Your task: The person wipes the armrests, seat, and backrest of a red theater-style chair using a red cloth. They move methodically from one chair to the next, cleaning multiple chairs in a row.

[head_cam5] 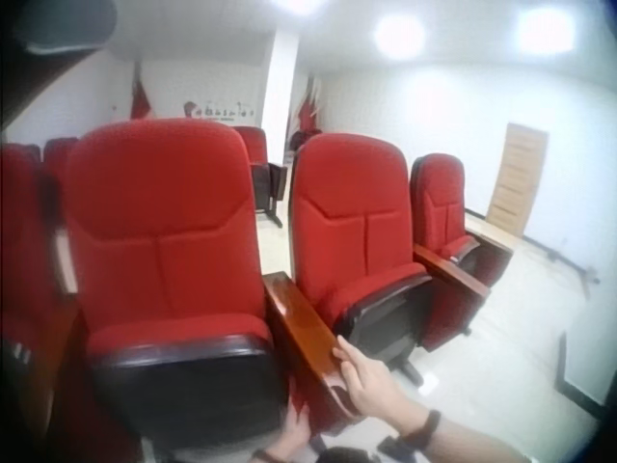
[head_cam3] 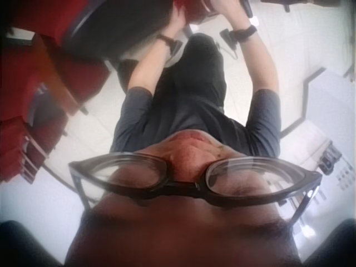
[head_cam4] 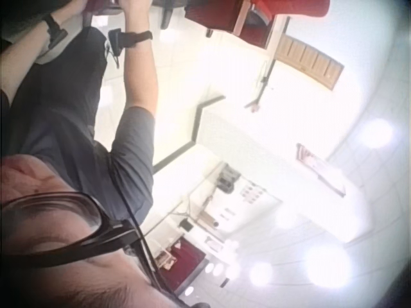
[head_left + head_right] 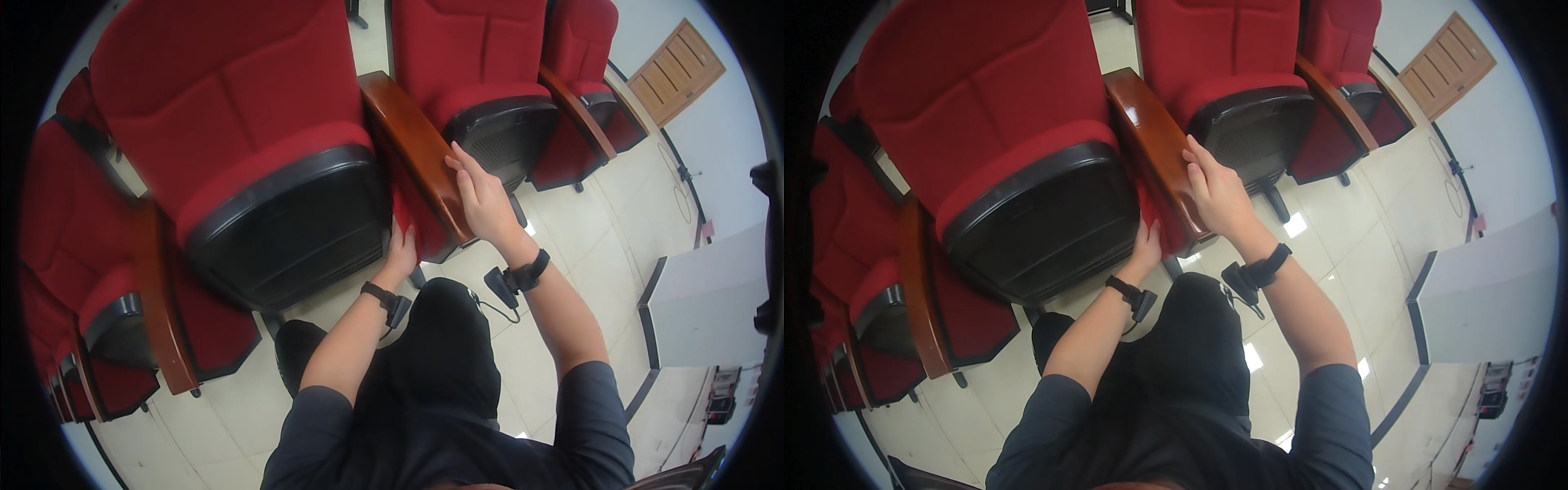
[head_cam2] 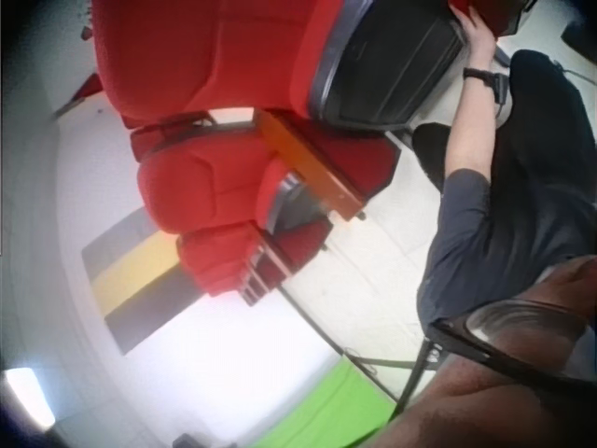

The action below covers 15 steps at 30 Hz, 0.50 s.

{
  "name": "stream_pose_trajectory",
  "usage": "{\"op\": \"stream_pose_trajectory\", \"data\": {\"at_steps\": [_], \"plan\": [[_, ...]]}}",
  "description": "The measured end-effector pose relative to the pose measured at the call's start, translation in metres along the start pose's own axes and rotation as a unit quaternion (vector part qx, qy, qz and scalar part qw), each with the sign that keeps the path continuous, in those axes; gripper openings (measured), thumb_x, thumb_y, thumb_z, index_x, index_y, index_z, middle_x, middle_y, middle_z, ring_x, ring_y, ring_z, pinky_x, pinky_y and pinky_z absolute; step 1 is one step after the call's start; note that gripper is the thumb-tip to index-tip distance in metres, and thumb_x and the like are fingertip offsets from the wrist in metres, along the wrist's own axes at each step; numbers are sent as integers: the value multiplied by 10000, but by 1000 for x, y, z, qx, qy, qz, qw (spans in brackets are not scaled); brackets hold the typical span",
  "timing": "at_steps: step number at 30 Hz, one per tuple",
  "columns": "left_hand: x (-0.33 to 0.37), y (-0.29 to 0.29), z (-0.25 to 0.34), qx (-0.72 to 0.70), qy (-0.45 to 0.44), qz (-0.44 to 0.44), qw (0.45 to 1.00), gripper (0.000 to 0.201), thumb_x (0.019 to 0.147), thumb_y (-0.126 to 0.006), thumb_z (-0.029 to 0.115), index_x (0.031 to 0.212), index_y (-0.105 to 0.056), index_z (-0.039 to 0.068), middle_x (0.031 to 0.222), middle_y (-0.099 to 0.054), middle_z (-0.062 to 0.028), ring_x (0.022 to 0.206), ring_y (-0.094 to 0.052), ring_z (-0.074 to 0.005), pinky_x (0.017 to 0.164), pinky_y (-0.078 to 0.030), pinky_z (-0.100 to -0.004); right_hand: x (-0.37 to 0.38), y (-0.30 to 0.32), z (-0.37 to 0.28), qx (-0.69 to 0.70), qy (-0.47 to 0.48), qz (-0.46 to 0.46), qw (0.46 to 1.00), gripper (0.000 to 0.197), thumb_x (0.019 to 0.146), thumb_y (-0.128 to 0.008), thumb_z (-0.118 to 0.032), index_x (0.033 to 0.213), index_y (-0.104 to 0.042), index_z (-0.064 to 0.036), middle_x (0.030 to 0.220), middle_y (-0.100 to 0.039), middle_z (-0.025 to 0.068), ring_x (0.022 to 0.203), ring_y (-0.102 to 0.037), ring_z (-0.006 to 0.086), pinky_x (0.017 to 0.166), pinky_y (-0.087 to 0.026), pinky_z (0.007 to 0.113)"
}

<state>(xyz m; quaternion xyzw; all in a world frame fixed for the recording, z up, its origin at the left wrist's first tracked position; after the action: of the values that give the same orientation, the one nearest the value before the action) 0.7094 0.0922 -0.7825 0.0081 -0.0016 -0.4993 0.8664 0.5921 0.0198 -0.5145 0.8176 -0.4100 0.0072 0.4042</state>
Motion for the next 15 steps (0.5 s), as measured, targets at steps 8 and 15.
{"op": "stream_pose_trajectory", "data": {"at_steps": [8,15], "plan": [[-2,-9,-19,-35,24,15,999,582,1065,-426,129,1606,-251,3,1670,-266,-202,1543,-262,-331,1257,-209,-373,0,-1,2,-8,-4,6,1000,459,1077,-437,-232,1473,-498,-9,1305,-680,210,1201,-645,406,1028,-493,396],[-33,-17,75,-162,-29,-3,986,617,1032,-394,66,1626,-232,22,1691,-194,-207,1569,-178,-314,1263,-180,-380,1,0,1,-23,14,-14,1000,491,1115,-320,-260,1495,-471,11,1343,-670,211,1302,-603,368,1123,-415,378]]}}
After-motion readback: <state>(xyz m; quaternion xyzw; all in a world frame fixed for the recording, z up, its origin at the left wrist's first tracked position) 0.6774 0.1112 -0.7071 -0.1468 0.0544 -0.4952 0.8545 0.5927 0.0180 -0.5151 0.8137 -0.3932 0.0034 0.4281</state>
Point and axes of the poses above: each hand's wrist, its own x-axis towards the middle knuckle, its own y-axis out of the back of the hand, z = x × y, the point moved 4 cm from there along x, towards the middle knuckle
